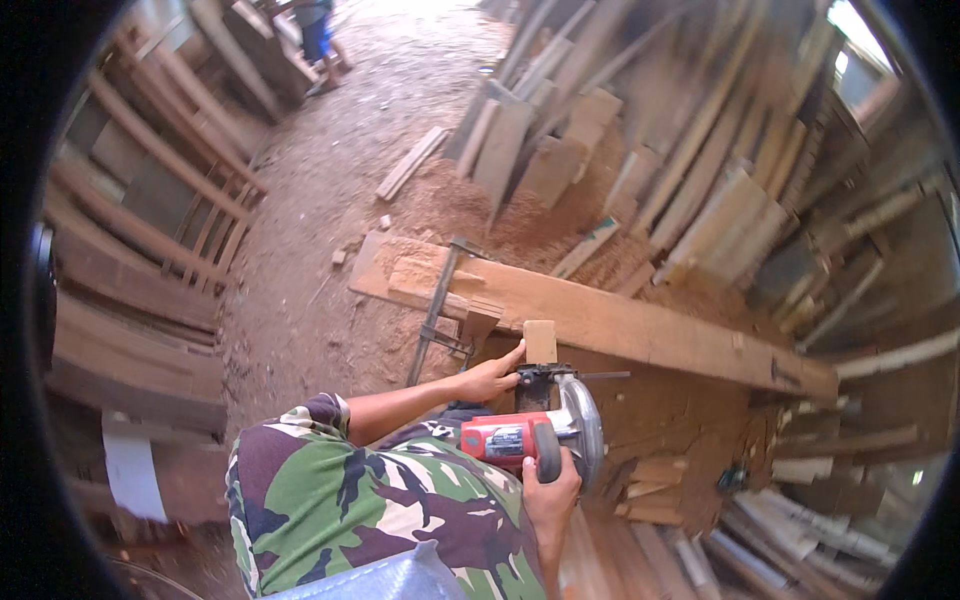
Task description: The person saws a piece of wood using a circular saw, then adjusts and tightens a clamp on a large wooden beam, and later makes another cut with the circular saw.
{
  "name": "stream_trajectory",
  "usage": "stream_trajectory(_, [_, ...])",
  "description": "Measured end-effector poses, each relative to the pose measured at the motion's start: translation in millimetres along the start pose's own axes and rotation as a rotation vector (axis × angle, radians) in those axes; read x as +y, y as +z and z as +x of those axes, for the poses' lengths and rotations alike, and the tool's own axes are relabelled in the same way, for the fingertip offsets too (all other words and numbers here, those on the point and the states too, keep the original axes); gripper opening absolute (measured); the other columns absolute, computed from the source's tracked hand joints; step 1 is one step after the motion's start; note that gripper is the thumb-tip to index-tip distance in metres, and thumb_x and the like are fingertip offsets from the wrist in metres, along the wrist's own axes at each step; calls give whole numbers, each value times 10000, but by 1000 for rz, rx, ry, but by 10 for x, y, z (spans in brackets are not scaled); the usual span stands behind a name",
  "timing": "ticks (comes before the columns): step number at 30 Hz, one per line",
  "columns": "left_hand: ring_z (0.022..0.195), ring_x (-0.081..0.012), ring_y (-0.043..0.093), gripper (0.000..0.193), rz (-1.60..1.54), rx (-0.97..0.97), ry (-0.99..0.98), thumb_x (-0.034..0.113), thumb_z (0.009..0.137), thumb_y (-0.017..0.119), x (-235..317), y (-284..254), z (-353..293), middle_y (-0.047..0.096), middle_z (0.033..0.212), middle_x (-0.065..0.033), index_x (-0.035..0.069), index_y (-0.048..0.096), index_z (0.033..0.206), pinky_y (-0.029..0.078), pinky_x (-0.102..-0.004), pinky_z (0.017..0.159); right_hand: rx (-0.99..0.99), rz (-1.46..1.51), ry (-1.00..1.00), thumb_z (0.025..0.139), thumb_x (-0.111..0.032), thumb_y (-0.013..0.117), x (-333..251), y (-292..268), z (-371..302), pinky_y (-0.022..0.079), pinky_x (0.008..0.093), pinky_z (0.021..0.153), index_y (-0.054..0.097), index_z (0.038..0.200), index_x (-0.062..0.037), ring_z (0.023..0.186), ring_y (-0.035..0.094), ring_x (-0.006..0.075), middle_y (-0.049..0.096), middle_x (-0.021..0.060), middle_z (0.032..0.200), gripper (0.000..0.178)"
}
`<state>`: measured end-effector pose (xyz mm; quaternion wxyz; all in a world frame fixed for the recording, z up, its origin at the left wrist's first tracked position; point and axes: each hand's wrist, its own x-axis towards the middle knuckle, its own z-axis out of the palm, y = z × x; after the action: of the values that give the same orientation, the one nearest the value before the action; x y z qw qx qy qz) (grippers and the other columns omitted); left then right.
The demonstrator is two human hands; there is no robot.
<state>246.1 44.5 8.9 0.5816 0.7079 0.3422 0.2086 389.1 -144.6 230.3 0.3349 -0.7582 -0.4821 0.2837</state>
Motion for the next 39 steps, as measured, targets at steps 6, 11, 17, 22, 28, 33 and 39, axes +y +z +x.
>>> stream_trajectory(6, [1233,-426,608,744,-26,209,-8,220,1037,523,40,138,680,585,1360,-336,22,164,1659,470,-442,1059,39,86,-178,838,-75,734,414,-186,1021,519,387,714,672,972,26,720,650,229,667,128,783,179])
stream_trajectory(11, [1128,-368,619,627,171,303,53,172,1008,574,678,-96,1109,651,1234,-233,93,394,1603,490,-442,1012,63,172,-45,813,-26,722,966,-658,1867,551,359,812,736,1112,45,852,710,188,745,110,916,307])
stream_trajectory(17, [1238,-365,549,561,839,782,-91,247,954,690,639,-440,1069,642,1223,-183,105,559,1480,391,-513,1125,128,63,-181,822,-46,694,1467,-1309,2807,557,409,897,730,1155,54,963,752,277,777,184,1031,350])
stream_trajectory(22, [1420,-376,420,598,1176,943,-426,396,941,714,115,-326,1044,545,1397,-190,132,580,1460,290,-543,1209,237,-201,-155,829,-112,716,2304,-1857,3608,542,491,892,720,1117,67,1000,703,465,731,301,1050,339])
stream_trajectory(28, [1274,-384,572,629,1233,880,-575,348,882,743,92,-314,1114,645,1288,-203,177,580,1465,394,-541,1120,343,-386,-36,921,-369,731,3231,-2405,4294,534,555,876,711,1173,11,1010,671,511,717,310,1026,457])
stream_trajectory(33, [1166,-345,642,470,1120,824,-648,273,903,693,94,-388,1129,700,1197,-153,174,686,1363,440,-501,1060,351,-454,168,895,-270,733,3513,-2713,4591,548,560,872,700,1194,-21,1004,696,484,736,283,1048,390])
stream_trajectory(39, [1119,-341,657,378,1164,759,-702,217,942,616,30,-485,1179,719,1178,-123,189,732,1300,460,-489,1027,337,-515,201,893,-266,732,3813,-2736,4808,556,573,865,687,1221,-67,985,709,465,742,270,1032,386])
